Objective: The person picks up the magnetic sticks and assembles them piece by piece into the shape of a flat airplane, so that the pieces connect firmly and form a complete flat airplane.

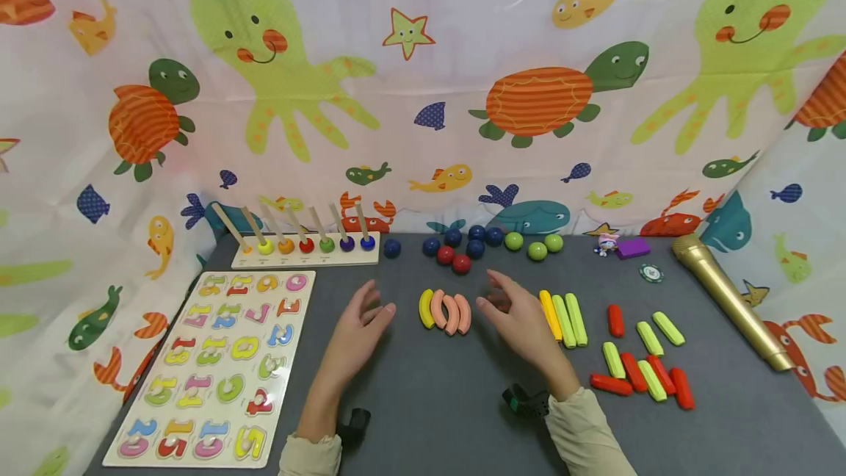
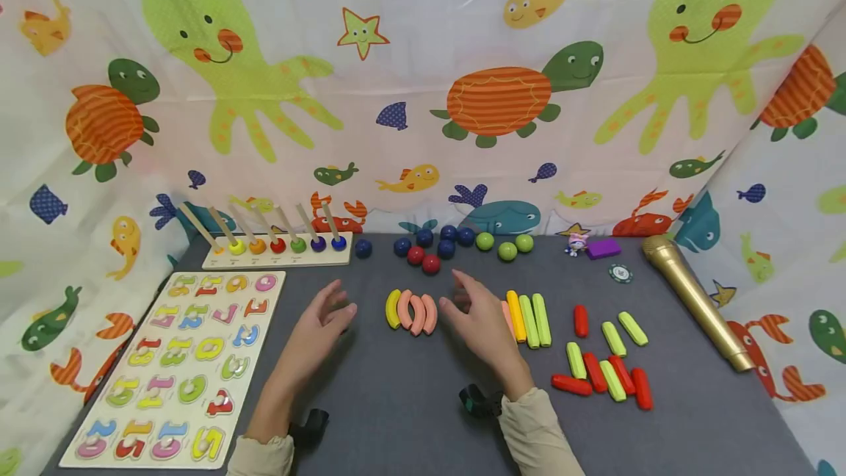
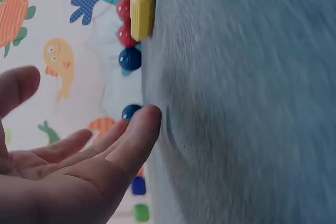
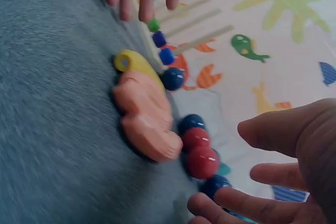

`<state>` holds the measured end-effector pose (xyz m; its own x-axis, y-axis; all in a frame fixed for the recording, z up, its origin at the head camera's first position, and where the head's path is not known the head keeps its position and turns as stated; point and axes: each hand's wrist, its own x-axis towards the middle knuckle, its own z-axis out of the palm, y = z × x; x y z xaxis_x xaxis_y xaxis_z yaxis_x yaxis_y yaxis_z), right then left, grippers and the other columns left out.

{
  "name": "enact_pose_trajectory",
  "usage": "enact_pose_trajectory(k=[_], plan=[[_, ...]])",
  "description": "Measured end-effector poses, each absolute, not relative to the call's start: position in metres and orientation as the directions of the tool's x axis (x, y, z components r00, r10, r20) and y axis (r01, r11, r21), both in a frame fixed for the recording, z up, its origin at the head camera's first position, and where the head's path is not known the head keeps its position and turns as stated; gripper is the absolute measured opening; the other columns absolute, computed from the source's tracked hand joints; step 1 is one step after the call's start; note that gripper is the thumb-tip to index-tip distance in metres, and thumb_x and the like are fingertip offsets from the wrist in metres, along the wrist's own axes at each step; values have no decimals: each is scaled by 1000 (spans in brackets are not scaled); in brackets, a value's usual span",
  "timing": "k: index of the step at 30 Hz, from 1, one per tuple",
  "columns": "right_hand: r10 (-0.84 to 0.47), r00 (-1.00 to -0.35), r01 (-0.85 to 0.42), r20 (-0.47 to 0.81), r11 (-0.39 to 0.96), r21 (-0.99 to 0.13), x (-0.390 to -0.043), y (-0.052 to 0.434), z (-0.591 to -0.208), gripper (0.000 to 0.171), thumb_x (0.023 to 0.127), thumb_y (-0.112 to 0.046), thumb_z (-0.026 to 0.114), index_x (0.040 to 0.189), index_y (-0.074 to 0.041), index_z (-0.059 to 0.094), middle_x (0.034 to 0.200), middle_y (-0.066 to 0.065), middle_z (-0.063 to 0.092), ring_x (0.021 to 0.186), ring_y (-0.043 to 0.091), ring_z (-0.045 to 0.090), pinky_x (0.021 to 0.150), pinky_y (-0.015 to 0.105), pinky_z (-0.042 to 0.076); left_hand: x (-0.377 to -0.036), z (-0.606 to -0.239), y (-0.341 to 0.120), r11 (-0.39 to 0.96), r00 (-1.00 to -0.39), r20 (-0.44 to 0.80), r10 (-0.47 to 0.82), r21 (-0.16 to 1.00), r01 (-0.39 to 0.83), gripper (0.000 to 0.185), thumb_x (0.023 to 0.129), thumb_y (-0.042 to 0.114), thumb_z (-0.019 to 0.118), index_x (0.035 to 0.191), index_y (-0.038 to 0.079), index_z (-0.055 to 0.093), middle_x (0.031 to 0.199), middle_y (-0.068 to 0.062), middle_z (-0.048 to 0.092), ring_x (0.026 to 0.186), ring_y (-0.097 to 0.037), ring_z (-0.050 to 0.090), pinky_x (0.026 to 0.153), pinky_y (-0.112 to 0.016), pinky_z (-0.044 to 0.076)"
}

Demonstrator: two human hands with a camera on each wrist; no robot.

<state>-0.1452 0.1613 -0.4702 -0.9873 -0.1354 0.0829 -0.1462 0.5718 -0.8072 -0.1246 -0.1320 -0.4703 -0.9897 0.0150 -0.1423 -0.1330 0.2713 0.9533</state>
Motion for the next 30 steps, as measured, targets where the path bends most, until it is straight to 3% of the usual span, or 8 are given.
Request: enact_pose_trajectory(k=[5, 8, 13, 18, 21, 30], plan=[[-139, -989, -113, 40, 574, -811, -153, 153, -481, 46, 100, -17, 73, 142, 0, 64, 117, 14, 72, 100, 28, 70, 88, 46, 58, -140, -478, -122, 0, -969, -247, 25, 969, -247, 56, 109, 20, 64, 157, -4, 47, 140, -27, 63, 122, -37, 66, 101, -45, 56], [-152, -988, -103, 14, 600, -793, -158, 150, -486, 36, 99, -17, 74, 131, 0, 71, 104, 8, 69, 91, 23, 64, 81, 40, 55, -149, -481, -117, -14, -964, -266, 14, 964, -266, 48, 109, 18, 64, 148, -8, 55, 127, -27, 68, 111, -35, 70, 94, -40, 59], [-159, -987, -85, -16, 608, -789, -162, 149, -489, 21, 99, -19, 76, 114, -3, 76, 96, 5, 65, 85, 21, 60, 74, 36, 51, -156, -482, -106, 181, -973, -232, -17, 956, -231, 37, 105, 18, 69, 132, -7, 68, 110, -18, 73, 95, -26, 71, 84, -37, 61], [-157, -987, -59, -46, 601, -797, -165, 151, -489, 19, 99, -21, 77, 108, -5, 76, 93, 5, 63, 81, 21, 56, 71, 35, 47, -161, -481, -95, 437, -981, -185, -58, 879, -192, 26, 99, 25, 77, 110, 1, 79, 94, -7, 72, 80, -21, 65, 71, -34, 55], [-165, -984, -50, -62, 596, -802, -166, 151, -489, 18, 98, -22, 78, 105, -5, 76, 91, 4, 62, 79, 20, 55, 70, 35, 46, -163, -479, -91, 508, -981, -184, -57, 841, -187, 24, 96, 29, 80, 99, 5, 79, 89, -5, 70, 78, -21, 61, 67, -34, 49], [-169, -983, -48, -72, 614, -788, -168, 146, -488, 11, 93, -14, 76, 98, -5, 73, 90, 7, 58, 76, 22, 54, 67, 35, 45, -166, -480, -83, 658, -994, -113, 7, 749, -80, 15, 89, 19, 81, 89, 5, 76, 84, -4, 66, 71, -21, 60, 64, -36, 50]])
